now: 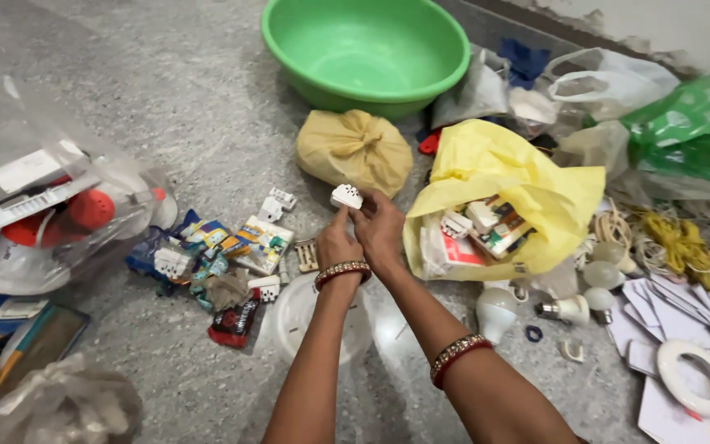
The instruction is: The person sits on the floor and sorts various electrical items, including light bulbs, switches, and small boxes, into a yellow plastic bag. They handle items one by one, placing them into the bag while surrounded by other loose materials and a green basin.
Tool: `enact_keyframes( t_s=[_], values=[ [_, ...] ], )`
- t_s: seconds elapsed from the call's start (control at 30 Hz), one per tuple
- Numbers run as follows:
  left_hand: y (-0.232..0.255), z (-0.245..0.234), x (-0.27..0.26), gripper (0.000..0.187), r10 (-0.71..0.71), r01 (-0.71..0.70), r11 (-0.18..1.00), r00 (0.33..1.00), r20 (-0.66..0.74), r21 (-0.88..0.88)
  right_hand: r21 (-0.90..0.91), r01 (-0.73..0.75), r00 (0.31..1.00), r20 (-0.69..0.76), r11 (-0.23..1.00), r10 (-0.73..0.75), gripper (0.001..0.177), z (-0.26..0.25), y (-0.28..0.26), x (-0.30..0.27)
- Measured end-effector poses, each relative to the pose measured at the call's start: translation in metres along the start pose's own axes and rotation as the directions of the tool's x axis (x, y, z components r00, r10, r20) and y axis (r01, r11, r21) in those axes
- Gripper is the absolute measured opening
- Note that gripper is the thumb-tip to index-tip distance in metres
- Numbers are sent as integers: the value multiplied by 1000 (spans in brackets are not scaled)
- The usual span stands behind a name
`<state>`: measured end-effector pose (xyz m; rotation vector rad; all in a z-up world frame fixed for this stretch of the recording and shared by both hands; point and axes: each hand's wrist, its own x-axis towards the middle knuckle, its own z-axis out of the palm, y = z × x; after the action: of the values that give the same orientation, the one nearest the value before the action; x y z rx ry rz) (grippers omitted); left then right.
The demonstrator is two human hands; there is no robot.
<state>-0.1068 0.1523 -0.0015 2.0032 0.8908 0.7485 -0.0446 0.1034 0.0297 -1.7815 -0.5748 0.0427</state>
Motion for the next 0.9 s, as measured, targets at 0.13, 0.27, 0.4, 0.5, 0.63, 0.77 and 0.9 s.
enact_keyframes(
  t_s=[0.13, 0.27, 0.4, 0.5, 0.63, 0.77, 0.9],
  values=[
    [17, 13, -10, 53, 90, -95, 993, 994, -60, -75, -7, 48, 997, -58, 999, -48, 35, -24, -3, -1],
    [34, 27, -20, 54, 117, -117, 987, 993, -12, -110, -13, 36, 992, -117, 999, -37, 33, -50, -5, -5],
    [45, 47, -32, 52, 194, -193, 967, 981, -5, -166, -11, 41, 985, -169, 999, -42, 34, -78, -2, -9],
    [60, 63, -40, 48, 190, -184, 973, 981, 32, -139, -145, 30, 970, -235, 989, -64, 34, -102, 2, -12],
    [86, 77, -55, 50, 177, -156, 976, 975, 136, -152, -221, -30, 953, -300, 975, -39, 34, -133, 4, -15],
    [109, 87, -68, 40, 248, -204, 949, 954, 168, -242, -215, -47, 933, -359, 976, -34, 32, -162, 8, -16],
    [128, 97, -75, 35, 273, -215, 944, 935, 227, -251, -212, -92, 906, -423, 973, -6, 34, -185, 13, -17]
  ],
)
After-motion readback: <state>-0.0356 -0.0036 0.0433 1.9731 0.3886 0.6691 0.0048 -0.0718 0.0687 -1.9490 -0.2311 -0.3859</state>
